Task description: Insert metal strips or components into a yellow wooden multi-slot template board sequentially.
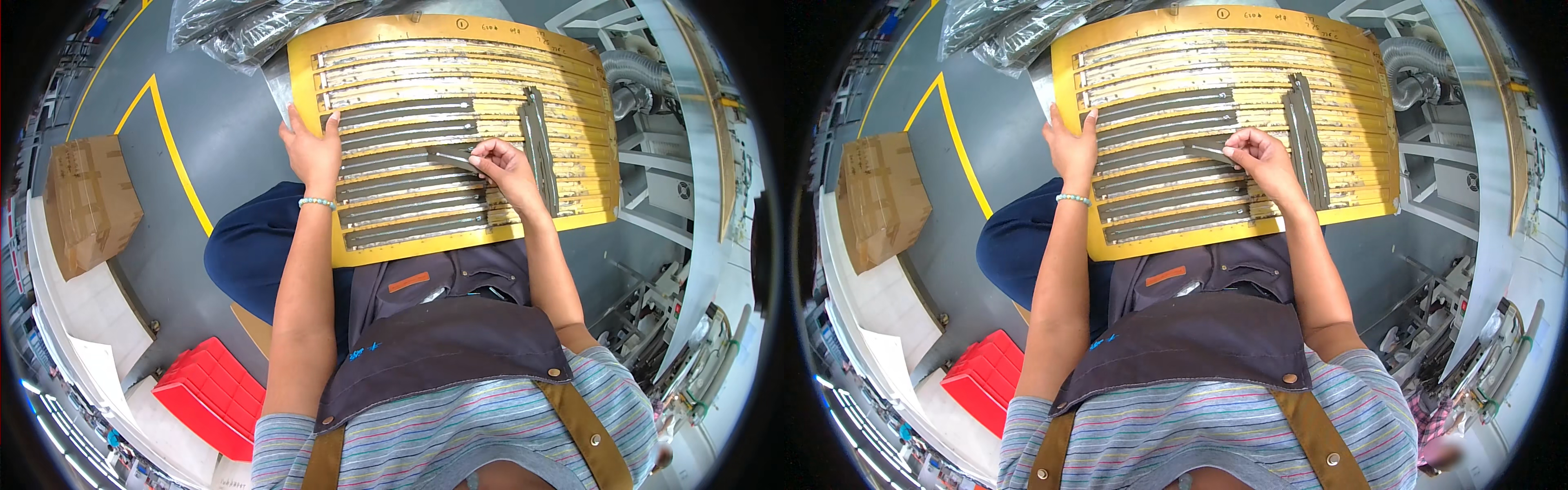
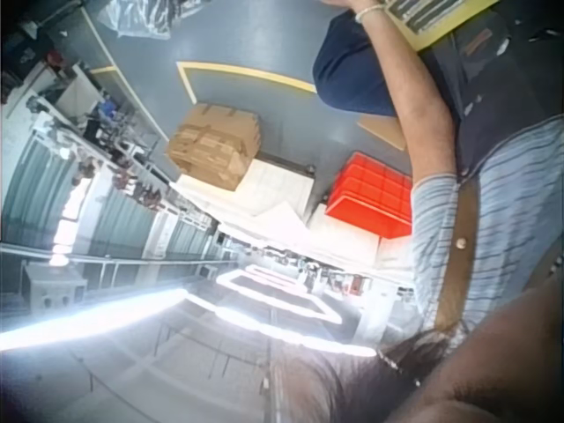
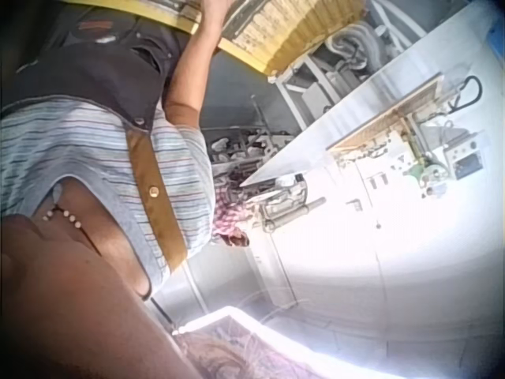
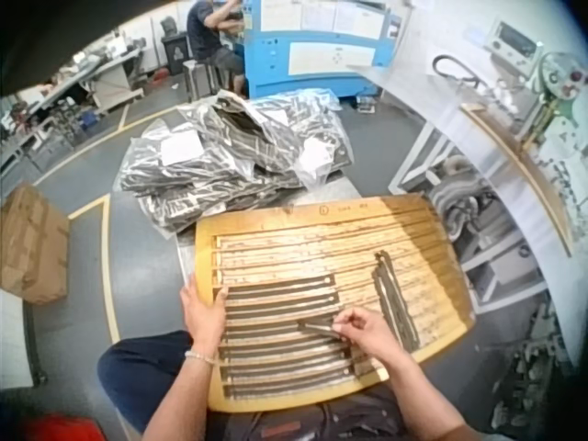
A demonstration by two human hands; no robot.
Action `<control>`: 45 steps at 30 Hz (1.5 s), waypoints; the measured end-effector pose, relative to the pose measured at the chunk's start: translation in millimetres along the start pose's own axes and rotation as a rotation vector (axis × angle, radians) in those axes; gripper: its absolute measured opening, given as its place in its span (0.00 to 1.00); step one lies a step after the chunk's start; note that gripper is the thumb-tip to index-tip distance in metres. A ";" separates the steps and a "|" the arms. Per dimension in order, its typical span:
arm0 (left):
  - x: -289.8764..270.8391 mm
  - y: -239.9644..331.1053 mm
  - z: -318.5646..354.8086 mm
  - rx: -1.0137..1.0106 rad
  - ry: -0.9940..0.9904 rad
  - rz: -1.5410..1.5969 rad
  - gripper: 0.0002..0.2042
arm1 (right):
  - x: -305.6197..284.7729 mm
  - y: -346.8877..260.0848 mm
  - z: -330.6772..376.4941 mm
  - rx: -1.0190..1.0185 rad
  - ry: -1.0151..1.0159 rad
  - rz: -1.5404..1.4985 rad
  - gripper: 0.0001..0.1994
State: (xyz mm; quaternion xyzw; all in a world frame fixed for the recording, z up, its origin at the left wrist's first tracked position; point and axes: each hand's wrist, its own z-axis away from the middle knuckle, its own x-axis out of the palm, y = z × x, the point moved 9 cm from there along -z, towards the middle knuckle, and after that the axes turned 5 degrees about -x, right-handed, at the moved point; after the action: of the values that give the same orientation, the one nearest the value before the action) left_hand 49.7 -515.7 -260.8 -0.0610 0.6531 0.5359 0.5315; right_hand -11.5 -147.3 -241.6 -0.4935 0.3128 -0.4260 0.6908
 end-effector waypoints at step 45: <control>-7.6 -5.7 -9.6 -0.023 -0.625 0.645 0.07 | 70.5 -55.2 -75.0 -0.007 -0.427 0.312 0.09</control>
State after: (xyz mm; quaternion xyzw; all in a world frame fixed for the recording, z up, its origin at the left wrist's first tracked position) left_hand 50.6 -529.1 -260.0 0.3045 0.4407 0.6742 0.5084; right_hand -59.8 -250.0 -213.9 -0.5203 0.2337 -0.1993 0.7968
